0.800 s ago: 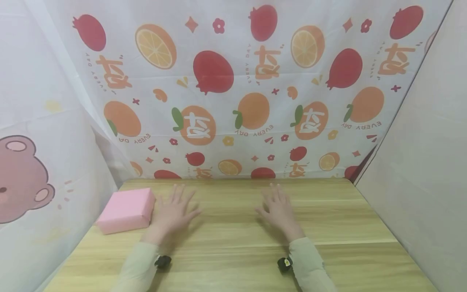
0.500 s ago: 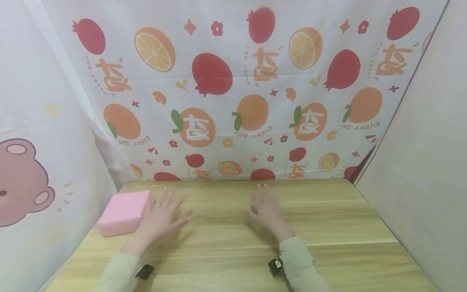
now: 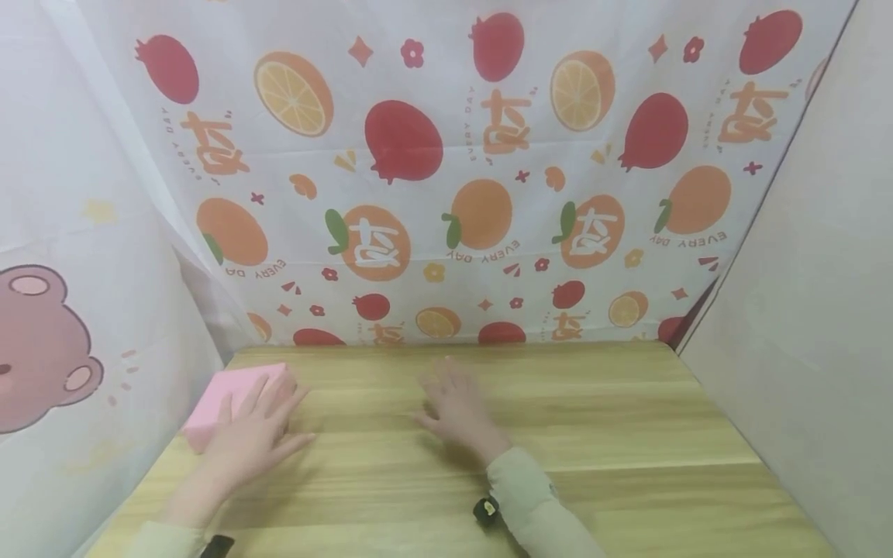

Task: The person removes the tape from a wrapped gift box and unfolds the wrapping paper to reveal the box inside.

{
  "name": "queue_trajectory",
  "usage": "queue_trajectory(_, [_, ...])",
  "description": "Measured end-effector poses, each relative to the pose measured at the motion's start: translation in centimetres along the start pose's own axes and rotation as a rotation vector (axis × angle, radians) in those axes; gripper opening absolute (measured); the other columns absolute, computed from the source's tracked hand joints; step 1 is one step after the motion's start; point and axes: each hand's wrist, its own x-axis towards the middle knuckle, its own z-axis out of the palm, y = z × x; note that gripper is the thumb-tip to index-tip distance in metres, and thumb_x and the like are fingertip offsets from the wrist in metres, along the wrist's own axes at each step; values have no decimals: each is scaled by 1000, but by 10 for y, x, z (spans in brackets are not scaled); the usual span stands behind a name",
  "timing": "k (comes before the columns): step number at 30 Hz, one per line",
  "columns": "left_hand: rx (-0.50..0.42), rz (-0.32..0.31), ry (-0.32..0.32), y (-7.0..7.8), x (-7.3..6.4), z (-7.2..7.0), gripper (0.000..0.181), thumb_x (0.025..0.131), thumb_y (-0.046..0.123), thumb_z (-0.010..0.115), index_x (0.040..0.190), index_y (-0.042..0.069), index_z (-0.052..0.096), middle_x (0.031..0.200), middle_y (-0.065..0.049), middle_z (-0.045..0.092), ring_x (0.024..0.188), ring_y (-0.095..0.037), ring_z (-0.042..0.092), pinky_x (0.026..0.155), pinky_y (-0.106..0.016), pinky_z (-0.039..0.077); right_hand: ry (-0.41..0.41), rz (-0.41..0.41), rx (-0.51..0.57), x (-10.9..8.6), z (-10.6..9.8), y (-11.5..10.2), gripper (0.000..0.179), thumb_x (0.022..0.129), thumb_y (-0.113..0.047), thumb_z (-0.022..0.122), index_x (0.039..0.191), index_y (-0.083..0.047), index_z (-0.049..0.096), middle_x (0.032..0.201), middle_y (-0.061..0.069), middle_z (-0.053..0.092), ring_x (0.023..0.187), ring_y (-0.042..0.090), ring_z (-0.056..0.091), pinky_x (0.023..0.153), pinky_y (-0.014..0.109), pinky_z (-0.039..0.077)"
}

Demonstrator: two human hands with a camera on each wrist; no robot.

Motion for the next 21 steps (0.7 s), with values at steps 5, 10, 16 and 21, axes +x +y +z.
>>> queue_trajectory(5, [-39, -42, -5, -12, -14, -11, 77, 84, 61, 64, 148, 26, 39, 156, -20, 30, 144, -44, 21, 106, -78, 8, -47, -63, -74, 13, 14, -20, 72, 93, -65, 44, 152, -25, 33, 164, 10, 18, 152, 32, 14, 118, 57, 24])
queue_trajectory(10, [-54, -83, 25, -33, -23, -14, 76, 82, 56, 69, 144, 21, 42, 153, -23, 32, 141, -46, 22, 105, -80, 4, -63, -121, -78, 26, 19, -43, 72, 94, -67, 41, 153, -27, 30, 165, 6, 15, 152, 29, 13, 120, 55, 23])
queue_trajectory(16, [-75, -147, -7, -56, -30, -16, 79, 87, 60, 61, 149, 20, 34, 157, -25, 23, 144, -49, 14, 102, -82, -1, -71, -190, -108, 43, 28, -71, 75, 93, -70, 37, 155, -31, 22, 166, 2, 10, 152, 27, 14, 120, 52, 24])
queue_trajectory(21, [-82, -167, -8, -71, -35, -13, 79, 87, 60, 60, 150, 19, 34, 156, -28, 23, 143, -52, 12, 101, -83, -1, -79, -236, -91, 57, 40, -94, 74, 94, -70, 33, 156, -32, 18, 166, 2, 11, 153, 26, 12, 120, 51, 25])
